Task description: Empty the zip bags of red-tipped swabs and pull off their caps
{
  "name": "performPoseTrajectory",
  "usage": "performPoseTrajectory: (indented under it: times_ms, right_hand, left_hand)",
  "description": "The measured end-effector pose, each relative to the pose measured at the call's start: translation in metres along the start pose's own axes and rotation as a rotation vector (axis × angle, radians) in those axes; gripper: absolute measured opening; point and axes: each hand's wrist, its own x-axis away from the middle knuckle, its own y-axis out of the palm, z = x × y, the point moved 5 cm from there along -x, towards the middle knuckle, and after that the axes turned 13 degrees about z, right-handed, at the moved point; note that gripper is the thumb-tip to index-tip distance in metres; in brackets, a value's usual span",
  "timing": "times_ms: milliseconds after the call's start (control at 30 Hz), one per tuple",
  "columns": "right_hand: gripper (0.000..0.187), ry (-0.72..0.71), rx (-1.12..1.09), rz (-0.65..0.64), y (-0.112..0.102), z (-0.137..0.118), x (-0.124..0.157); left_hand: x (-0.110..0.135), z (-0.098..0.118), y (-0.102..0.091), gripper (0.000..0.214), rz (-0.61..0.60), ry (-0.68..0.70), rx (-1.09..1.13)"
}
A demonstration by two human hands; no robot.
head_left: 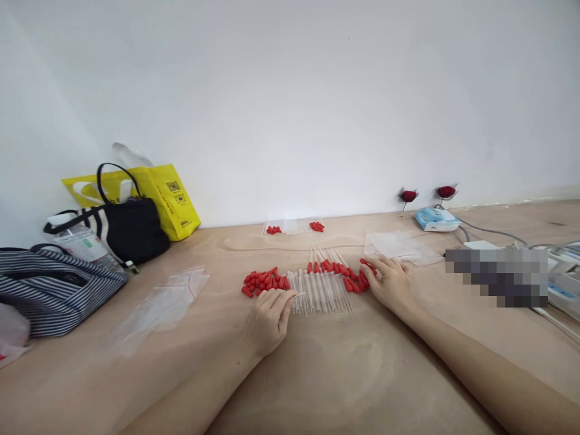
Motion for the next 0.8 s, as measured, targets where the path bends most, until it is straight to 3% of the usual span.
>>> performPoseTrajectory:
  times_ms: [200, 367, 633, 800]
  right_hand:
    - [0.025, 0.060, 0.057, -0.061, 0.005, 0.005, 0.000]
    - [0.029, -0.010, 0.076, -0.114, 0.006, 0.001, 0.000]
    - [0.028, -0.045, 0.072, -0.087, 0.004, -0.001, 0.000]
    - [0.028, -0.018, 0.066, -0.095, 0.002, 0.001, 0.000]
  left_hand:
    - [0.001, -0.006, 0.002, 0.029, 0.013, -0.095, 0.107]
    - [0.000, -0.011, 0.007, 0.031, 0.006, -0.144, 0.115]
    - [-0.031, -0.006, 0.025, 0.034, -0.154, -0.183, -0.027]
    - [-0.050, -0.006, 0.044, 0.035, -0.368, -0.279, -0.154]
